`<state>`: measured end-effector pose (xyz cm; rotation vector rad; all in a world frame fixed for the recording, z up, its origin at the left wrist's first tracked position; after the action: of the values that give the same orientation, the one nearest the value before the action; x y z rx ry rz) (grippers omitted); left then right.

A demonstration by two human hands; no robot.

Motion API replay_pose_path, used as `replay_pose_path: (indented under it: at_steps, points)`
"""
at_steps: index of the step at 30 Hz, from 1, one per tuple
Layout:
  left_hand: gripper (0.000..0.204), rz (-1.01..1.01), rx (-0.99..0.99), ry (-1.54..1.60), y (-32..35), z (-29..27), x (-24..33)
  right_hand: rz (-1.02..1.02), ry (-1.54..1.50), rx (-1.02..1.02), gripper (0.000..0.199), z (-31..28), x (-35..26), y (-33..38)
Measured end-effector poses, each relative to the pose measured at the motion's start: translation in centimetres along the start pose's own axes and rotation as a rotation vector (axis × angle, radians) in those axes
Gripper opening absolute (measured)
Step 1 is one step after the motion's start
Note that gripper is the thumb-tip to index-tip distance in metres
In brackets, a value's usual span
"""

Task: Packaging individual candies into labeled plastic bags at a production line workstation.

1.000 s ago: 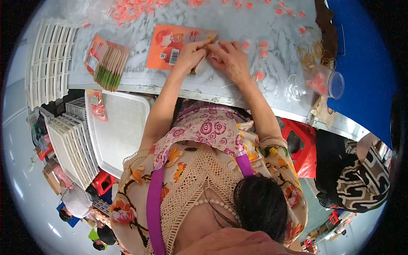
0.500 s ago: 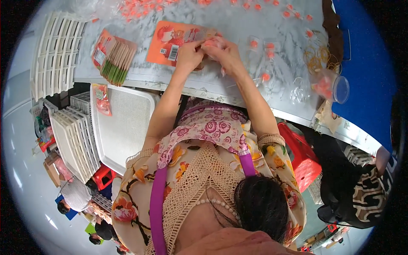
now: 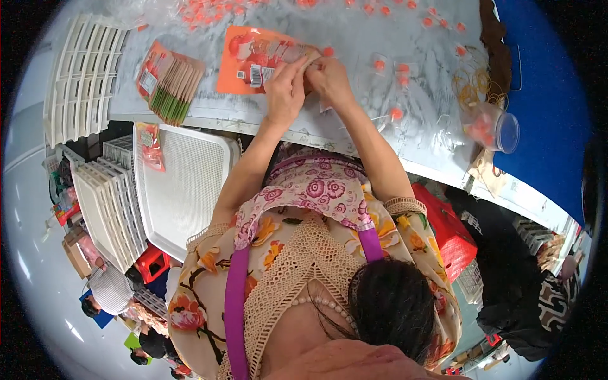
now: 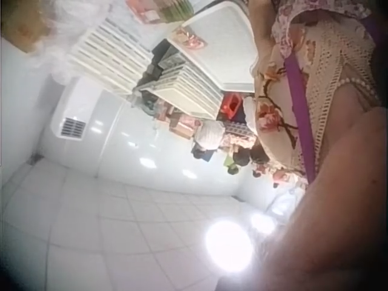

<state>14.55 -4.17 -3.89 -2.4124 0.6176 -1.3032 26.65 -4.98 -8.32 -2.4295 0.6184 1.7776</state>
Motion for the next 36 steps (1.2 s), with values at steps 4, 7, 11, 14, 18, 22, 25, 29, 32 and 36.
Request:
replay_pose_path:
  at_steps: [4, 7, 11, 14, 18, 22, 25, 29, 32, 36]
  points:
    - [0.023, 0.052, 0.049, 0.033, 0.3, 0.2, 1.0, 0.500, -0.950, -0.098, 0.021, 2.3, 2.1, -0.5]
    - [0.023, 0.085, 0.050, 0.009, 0.5, 0.2, 0.8, 0.721, -1.440, -0.069, 0.013, 3.2, 0.1, 0.6]
    - [0.022, -0.053, 0.054, 0.100, 0.4, -0.1, 0.7, 0.519, -1.443, -0.004, 0.011, 3.4, -0.9, 1.7]
    - [0.022, -0.078, 0.243, 0.158, -0.3, 0.1, -0.5, 0.465, -1.428, -0.116, 0.016, 3.5, -1.7, 2.5]
    - [0.023, -0.106, 0.274, 0.215, -0.9, -0.5, 0.1, 0.360, -1.586, -0.264, 0.019, 1.6, -5.1, 2.8]
    - [0.023, -0.149, 0.238, 0.249, -1.7, -0.7, -0.1, 0.395, -1.469, -0.125, 0.021, 2.4, -3.8, 2.9]
    - [0.022, -0.294, 0.166, 0.278, -1.9, -0.1, -0.3, 0.403, -1.308, 0.056, 0.021, 3.0, -2.3, 2.7]
    - [0.022, -0.383, 0.137, 0.372, -1.1, 0.0, 0.4, 0.469, -1.342, 0.204, 0.016, 3.6, -2.8, 2.2]
    - [0.024, -0.500, 0.162, 0.480, -0.8, -0.1, -0.8, 0.429, -1.329, 0.221, 0.014, 3.9, -3.7, 2.2]
    - [0.025, -0.651, 0.260, 0.565, -0.6, -0.1, -1.0, 0.474, -1.448, -0.045, 0.014, 3.2, -4.4, 2.3]
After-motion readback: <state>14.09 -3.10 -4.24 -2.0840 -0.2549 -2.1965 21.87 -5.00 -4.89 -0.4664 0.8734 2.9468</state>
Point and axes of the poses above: each hand's wrist, its own y-axis away from the middle knuckle, its own z-axis out of the palm, x = y × z, the point moved 4 cm from there along -y, towards the middle knuckle, and after that the axes turned 7 degrees about x, right-handed, at the moved point
